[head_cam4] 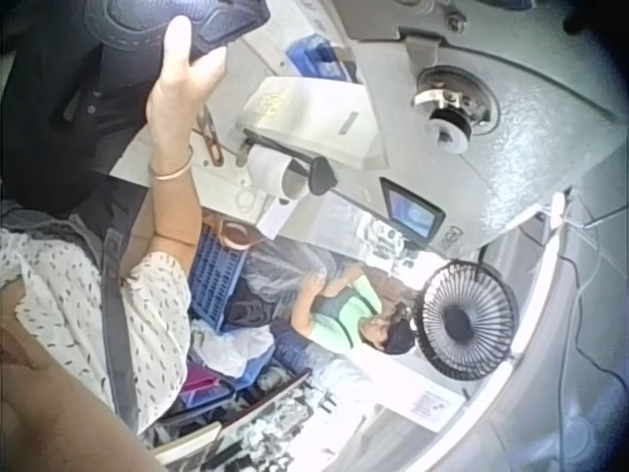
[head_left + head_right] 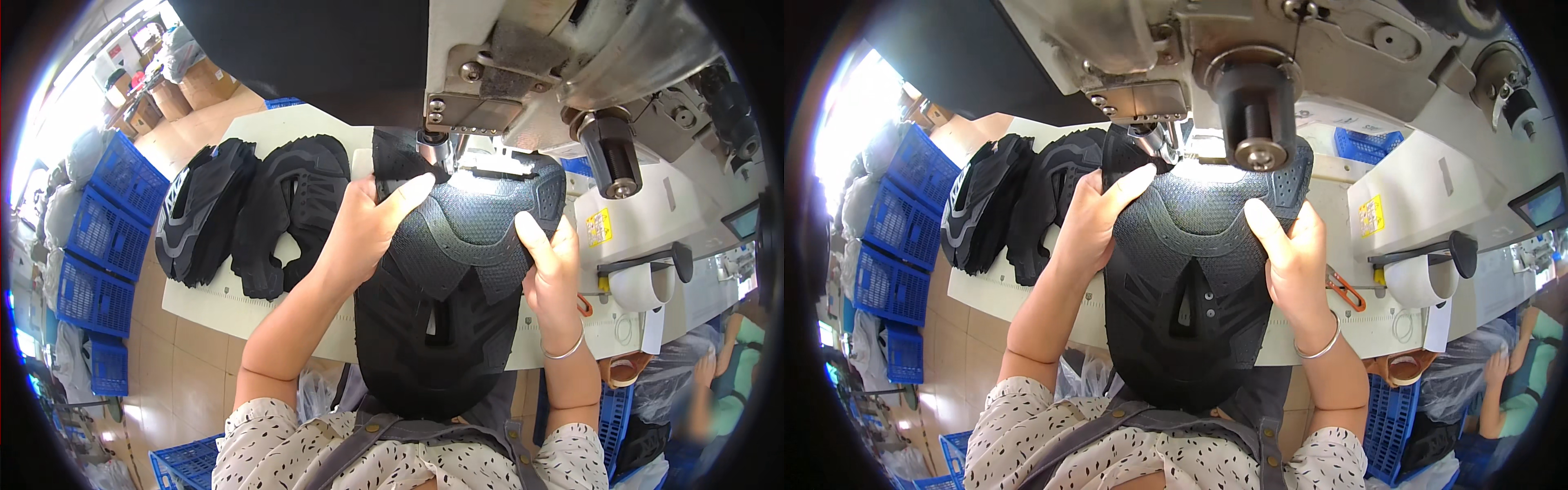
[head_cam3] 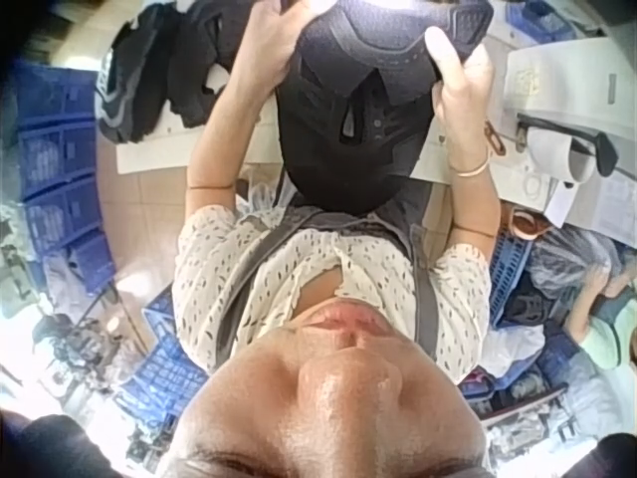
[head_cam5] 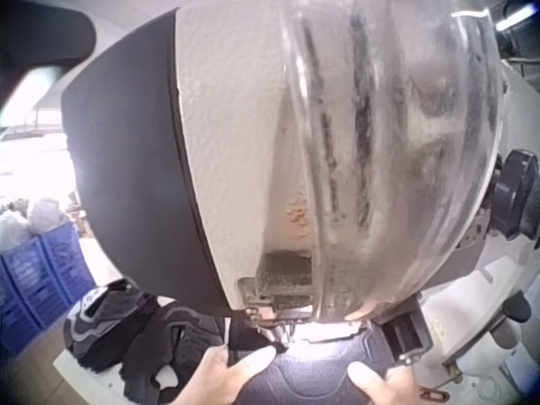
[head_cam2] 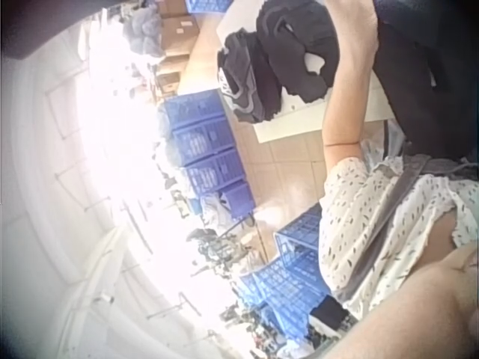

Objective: Stitch various panels and components onto a black athletic shoe upper using an industrial sewing machine.

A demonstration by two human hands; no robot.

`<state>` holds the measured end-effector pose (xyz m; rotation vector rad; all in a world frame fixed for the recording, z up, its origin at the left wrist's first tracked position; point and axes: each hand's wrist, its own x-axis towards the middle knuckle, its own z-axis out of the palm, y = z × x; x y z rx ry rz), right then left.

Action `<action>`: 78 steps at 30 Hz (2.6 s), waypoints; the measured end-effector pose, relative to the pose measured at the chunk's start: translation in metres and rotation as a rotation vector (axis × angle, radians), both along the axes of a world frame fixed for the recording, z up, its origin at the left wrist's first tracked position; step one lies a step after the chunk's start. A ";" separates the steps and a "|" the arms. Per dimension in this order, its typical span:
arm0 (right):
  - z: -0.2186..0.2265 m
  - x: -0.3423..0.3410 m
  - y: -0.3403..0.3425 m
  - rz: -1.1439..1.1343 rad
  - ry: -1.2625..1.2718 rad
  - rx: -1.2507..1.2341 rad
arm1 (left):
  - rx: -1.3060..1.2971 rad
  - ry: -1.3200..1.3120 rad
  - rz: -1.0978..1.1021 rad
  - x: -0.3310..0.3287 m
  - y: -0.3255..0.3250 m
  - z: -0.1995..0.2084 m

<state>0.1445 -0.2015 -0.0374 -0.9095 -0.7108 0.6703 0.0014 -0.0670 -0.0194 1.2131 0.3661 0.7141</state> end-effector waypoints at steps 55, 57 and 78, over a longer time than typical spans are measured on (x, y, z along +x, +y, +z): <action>0.027 0.063 -0.014 0.013 -0.492 -0.180 | -0.049 0.181 0.132 -0.005 -0.052 -0.001; 0.028 0.061 -0.012 0.036 -0.494 -0.158 | -0.024 0.166 0.147 -0.005 -0.051 -0.002; 0.025 0.054 -0.013 0.026 -0.468 -0.203 | 0.083 0.148 0.146 -0.005 -0.041 0.002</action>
